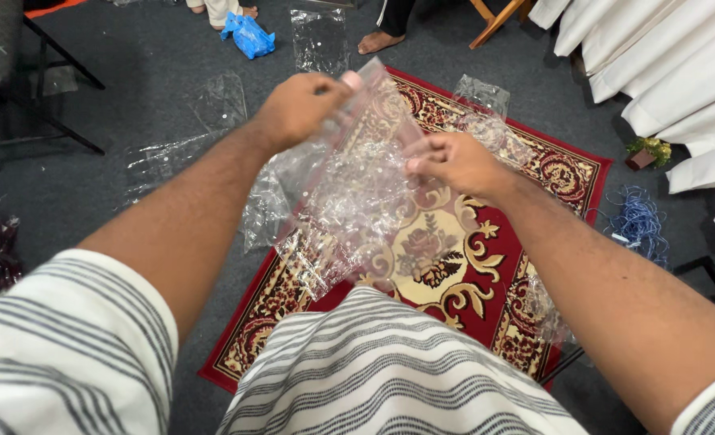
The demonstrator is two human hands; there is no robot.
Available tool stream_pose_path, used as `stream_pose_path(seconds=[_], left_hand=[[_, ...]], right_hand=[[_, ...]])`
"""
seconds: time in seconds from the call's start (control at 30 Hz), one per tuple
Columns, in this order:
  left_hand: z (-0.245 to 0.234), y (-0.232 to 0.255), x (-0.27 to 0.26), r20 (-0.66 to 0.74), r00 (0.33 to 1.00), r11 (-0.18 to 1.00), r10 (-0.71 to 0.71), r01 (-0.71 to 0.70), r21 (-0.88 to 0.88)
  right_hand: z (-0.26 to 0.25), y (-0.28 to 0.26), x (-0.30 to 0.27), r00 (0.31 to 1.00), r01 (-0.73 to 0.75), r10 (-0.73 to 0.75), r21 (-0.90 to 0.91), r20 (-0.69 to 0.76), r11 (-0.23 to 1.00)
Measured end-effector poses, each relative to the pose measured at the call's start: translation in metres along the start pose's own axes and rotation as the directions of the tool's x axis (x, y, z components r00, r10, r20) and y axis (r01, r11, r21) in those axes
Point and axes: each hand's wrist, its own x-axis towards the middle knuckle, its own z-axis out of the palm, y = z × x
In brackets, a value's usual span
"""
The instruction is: The person repeatedly picks up clear plastic bags from a pile on the floor, unfolds them, and folds them into smaller squares by hand. The person handles the bags one at a time, smoothing them out before folding and placing the finished stack aside.
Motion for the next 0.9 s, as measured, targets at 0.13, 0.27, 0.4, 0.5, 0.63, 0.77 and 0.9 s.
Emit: stream_pose_path(seconds=[0.13,0.27,0.4,0.5,0.63,0.77,0.9], left_hand=[[-0.025,-0.028,-0.012,0.136,0.972,0.944,-0.192,0.22,-0.244],[-0.016,-0.048,-0.022,0.238,0.958,0.712,-0.158,0.277,-0.645],[0.01,-0.055,-0.027,0.348,0.927,0.478,-0.138,0.371,-0.796],[0.032,-0.059,-0.023,0.404,0.904,0.38,0.141,0.327,-0.865],[0.046,-0.067,-0.009,0.293,0.956,0.54,-0.03,0.262,-0.8],[0.053,-0.068,-0.003,0.183,0.958,0.699,-0.222,0.287,-0.655],[0.045,-0.056,-0.014,0.159,0.966,0.738,-0.202,0.257,-0.623]], right_hand=[[-0.02,0.02,-0.002,0.996,-0.032,0.067,0.509,-0.051,0.86],[-0.028,0.045,-0.001,0.992,-0.006,0.078,0.59,-0.097,0.808],[-0.026,0.056,0.005,0.987,0.014,0.099,0.683,-0.126,0.731],[-0.018,0.056,0.006,0.976,0.008,0.149,0.712,-0.157,0.702],[-0.012,0.052,0.004,0.976,0.003,0.154,0.719,-0.154,0.695],[-0.009,0.048,-0.002,0.97,-0.058,0.208,0.709,-0.127,0.703],[-0.013,0.05,-0.008,0.977,-0.079,0.186,0.642,-0.101,0.762]])
